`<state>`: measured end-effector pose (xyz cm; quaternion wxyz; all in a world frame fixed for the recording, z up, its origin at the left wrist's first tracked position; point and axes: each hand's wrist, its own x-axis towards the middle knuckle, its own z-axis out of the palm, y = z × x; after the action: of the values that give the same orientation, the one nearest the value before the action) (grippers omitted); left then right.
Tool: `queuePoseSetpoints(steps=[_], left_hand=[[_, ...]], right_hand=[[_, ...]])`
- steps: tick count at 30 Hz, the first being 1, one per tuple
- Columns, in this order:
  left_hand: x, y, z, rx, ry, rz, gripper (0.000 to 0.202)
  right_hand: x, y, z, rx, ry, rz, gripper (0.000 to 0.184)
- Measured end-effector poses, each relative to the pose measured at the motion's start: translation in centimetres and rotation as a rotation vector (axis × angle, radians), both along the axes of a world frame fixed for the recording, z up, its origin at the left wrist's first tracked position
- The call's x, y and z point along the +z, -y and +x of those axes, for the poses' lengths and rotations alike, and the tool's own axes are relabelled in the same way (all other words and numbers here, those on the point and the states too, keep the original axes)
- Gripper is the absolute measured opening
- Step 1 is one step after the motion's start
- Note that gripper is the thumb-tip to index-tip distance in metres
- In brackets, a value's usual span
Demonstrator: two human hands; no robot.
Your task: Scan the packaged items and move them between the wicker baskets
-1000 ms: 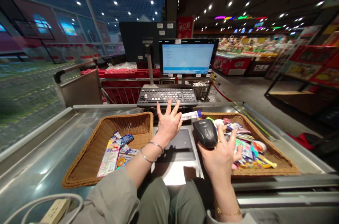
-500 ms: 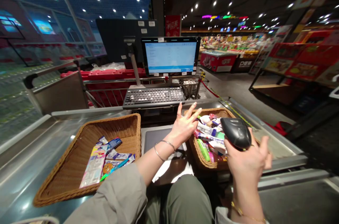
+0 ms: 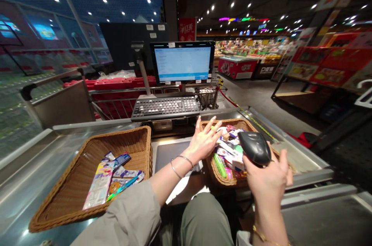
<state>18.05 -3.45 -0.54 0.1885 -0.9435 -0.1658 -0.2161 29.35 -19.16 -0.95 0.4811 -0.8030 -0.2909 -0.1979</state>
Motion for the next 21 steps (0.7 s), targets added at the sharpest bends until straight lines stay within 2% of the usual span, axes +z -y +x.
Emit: queuePoseSetpoints(steps=[4, 14, 21], left_hand=[[-0.2, -0.7, -3.0, 0.069, 0.007, -0.030, 0.046], [-0.4, -2.0, -12.5, 0.247, 0.038, -0.035, 0.046], [-0.8, -3.1, -19.3, 0.368, 0.091, -0.047, 0.042]], right_hand=[[0.1, -0.8, -1.5, 0.052, -0.046, -0.009, 0.066], [0.6, -4.3, -6.2, 0.264, 0.027, -0.025, 0.067], [0.8, -7.6, -10.0, 0.480, 0.117, -0.053, 0.061]])
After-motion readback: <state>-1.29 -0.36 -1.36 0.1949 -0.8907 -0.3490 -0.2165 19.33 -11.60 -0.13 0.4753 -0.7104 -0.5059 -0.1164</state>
